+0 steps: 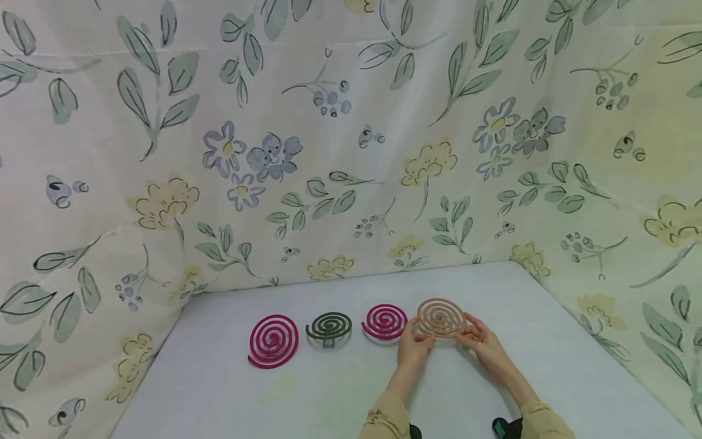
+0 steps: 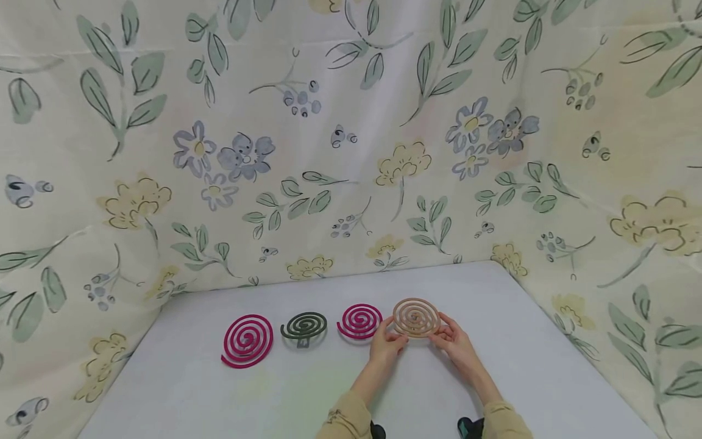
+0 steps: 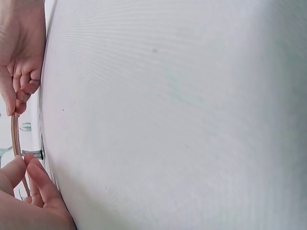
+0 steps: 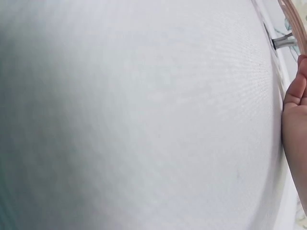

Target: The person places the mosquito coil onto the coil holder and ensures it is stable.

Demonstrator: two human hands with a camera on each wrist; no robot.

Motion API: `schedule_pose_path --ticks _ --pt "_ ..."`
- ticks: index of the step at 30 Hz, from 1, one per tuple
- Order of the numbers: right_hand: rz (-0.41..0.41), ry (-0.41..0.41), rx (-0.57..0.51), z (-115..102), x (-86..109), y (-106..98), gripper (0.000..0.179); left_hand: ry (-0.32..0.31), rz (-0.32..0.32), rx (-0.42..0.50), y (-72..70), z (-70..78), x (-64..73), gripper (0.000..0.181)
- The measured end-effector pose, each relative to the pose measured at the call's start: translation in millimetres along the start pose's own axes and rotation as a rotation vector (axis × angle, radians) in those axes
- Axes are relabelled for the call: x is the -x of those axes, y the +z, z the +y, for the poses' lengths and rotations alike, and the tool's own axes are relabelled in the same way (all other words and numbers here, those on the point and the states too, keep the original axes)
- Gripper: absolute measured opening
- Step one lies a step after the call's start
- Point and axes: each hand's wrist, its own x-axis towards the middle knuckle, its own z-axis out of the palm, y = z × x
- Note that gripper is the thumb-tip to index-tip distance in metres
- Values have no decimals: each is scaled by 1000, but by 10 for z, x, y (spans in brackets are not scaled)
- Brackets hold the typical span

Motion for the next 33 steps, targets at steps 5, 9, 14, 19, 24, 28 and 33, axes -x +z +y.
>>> schedule_pose_path --ticks 5,9,14,19,24,28,33 --pt "3 16 1 -17 -11 -1 69 -6 -3 8 -1 -7 -3 52" --pt "-18 15 2 -36 -18 -5 71 0 8 -3 2 -7 -3 52" --pt "-34 17 -8 -28 -34 -12 73 -25 20 -45 6 -7 -15 54" --pt "-47 30 0 -42 -32 -22 73 -38 25 -52 15 -22 -24 55" --pt "-40 49 11 -49 -39 -12 72 -34 26 -49 26 -34 -37 56" --pt "-42 47 22 -43 -49 -17 71 -23 17 -70 27 -33 -38 59" --pt "-57 46 18 -35 -56 -37 71 -23 13 -95 13 -30 -23 61"
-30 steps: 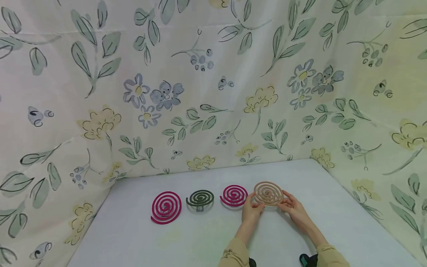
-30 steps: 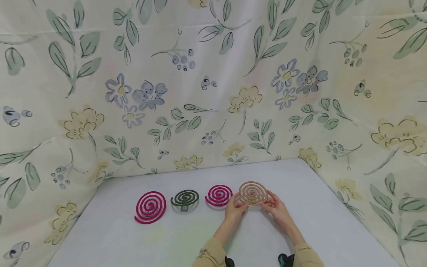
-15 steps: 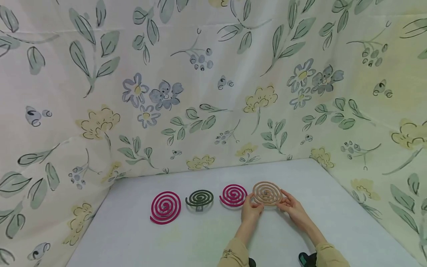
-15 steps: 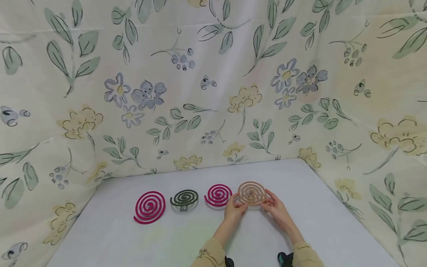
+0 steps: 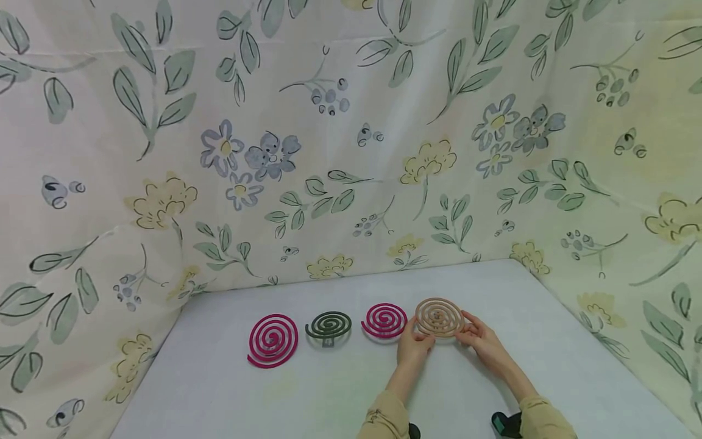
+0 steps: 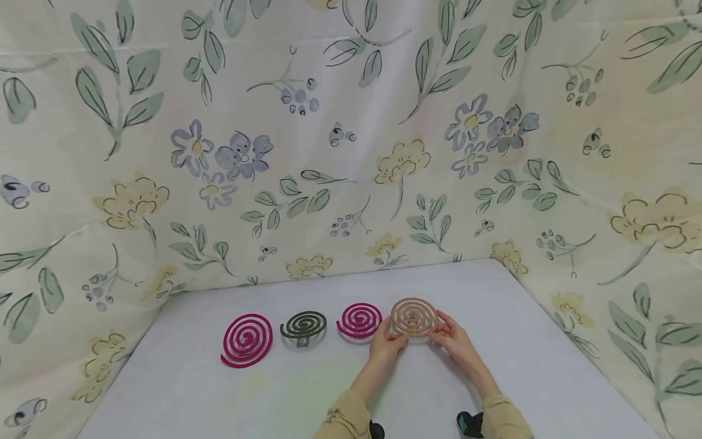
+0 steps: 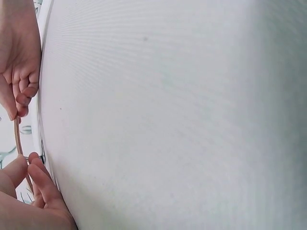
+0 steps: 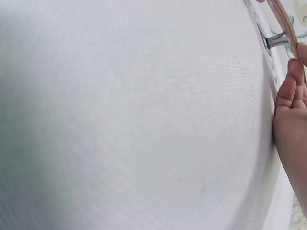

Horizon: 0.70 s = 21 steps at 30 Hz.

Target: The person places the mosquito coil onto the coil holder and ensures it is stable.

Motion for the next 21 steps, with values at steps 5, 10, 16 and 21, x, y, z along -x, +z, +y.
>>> schedule_pose_path --ticks 5,10,16,21 --pt "-20 -10 2 -9 -7 -10 71 0 4 -7 -4 13 3 60" --pt "-28 11 9 -40 0 -7 72 -12 5 -17 -3 18 4 60" --pt "-26 41 23 -59 14 -1 74 -19 2 -33 8 9 -3 59" --pt "-42 27 22 -47 5 -4 73 -4 -13 -10 8 -17 -10 59"
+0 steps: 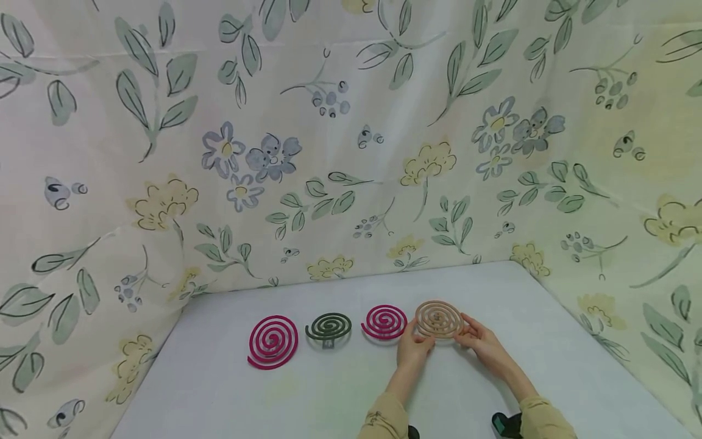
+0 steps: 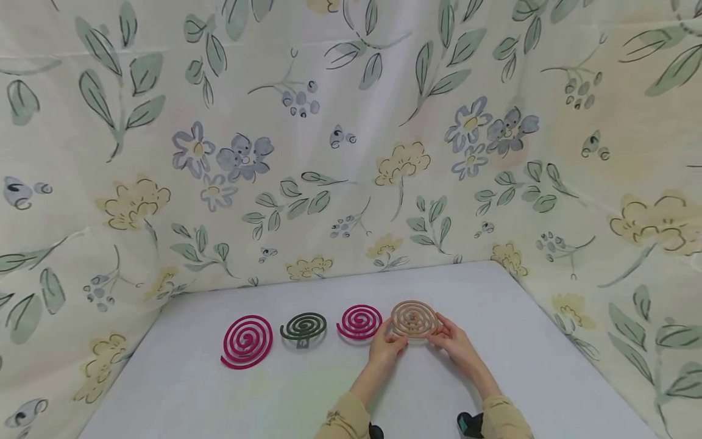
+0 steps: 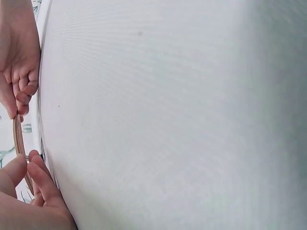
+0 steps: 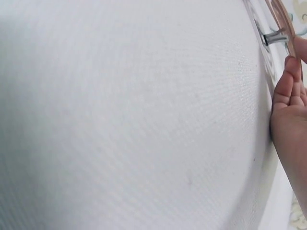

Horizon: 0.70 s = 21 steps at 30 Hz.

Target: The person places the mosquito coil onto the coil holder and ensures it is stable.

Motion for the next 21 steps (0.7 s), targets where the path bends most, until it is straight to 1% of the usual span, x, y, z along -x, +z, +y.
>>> schedule_pose_path --ticks 4,7,10,15,21 --pt "-10 -10 2 5 -7 -2 73 4 -20 32 -18 2 10 60" --pt "3 -1 0 4 -5 2 74 -1 -31 45 -29 9 21 60" --pt "1 1 4 8 -4 3 75 10 -32 43 -40 22 29 59" --pt "-1 -17 5 18 1 3 74 4 -29 56 -40 23 29 58" --pt "3 -16 -8 25 -5 0 73 -2 -31 80 -31 11 23 58"
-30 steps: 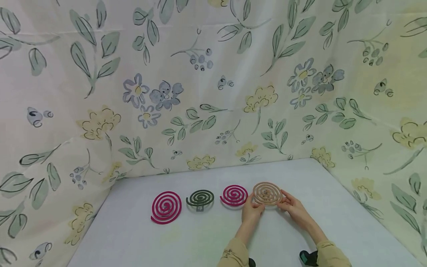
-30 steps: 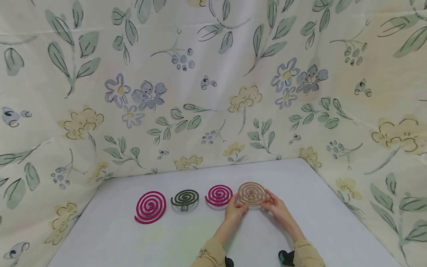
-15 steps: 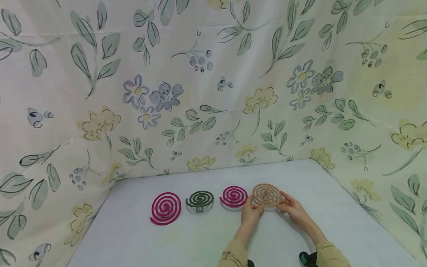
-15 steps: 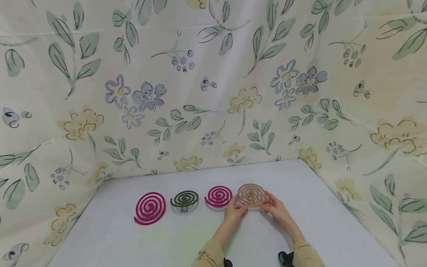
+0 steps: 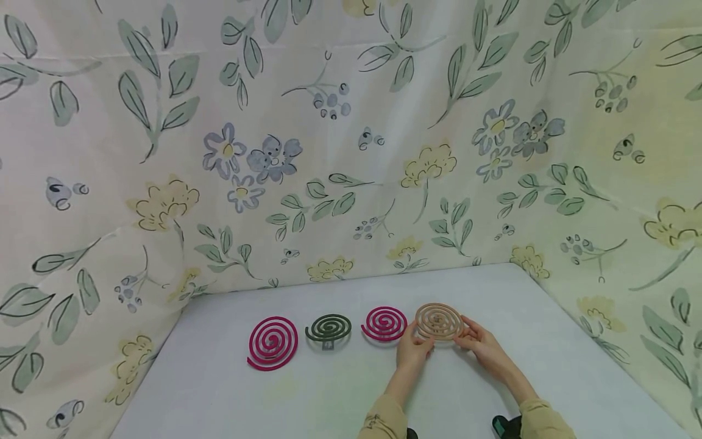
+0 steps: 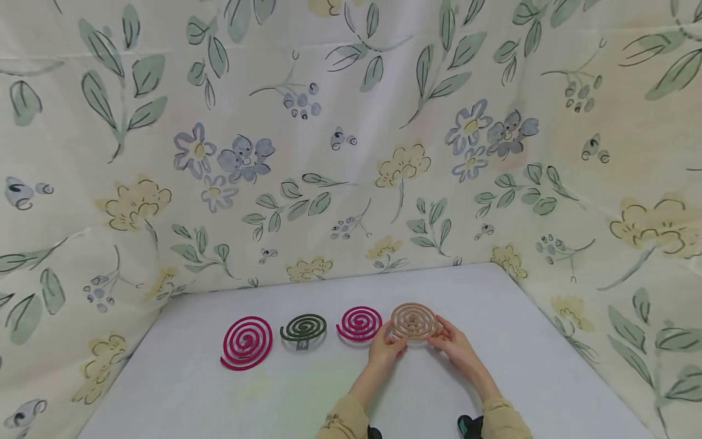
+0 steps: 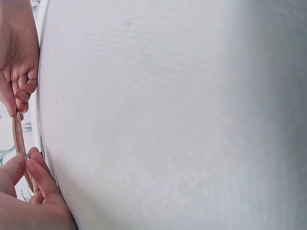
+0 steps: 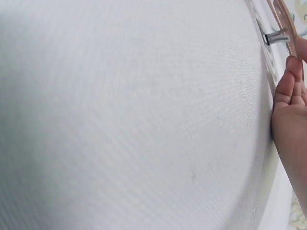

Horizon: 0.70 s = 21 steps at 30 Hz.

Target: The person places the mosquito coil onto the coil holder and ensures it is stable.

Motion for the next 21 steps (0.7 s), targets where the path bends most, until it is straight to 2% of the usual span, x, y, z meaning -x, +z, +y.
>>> schedule_pose_path --ticks 15,21 --pt "-4 -14 -33 42 -21 1 74 32 4 11 -11 23 23 54" --pt "10 5 -20 46 -27 -10 73 15 2 20 0 33 22 54"
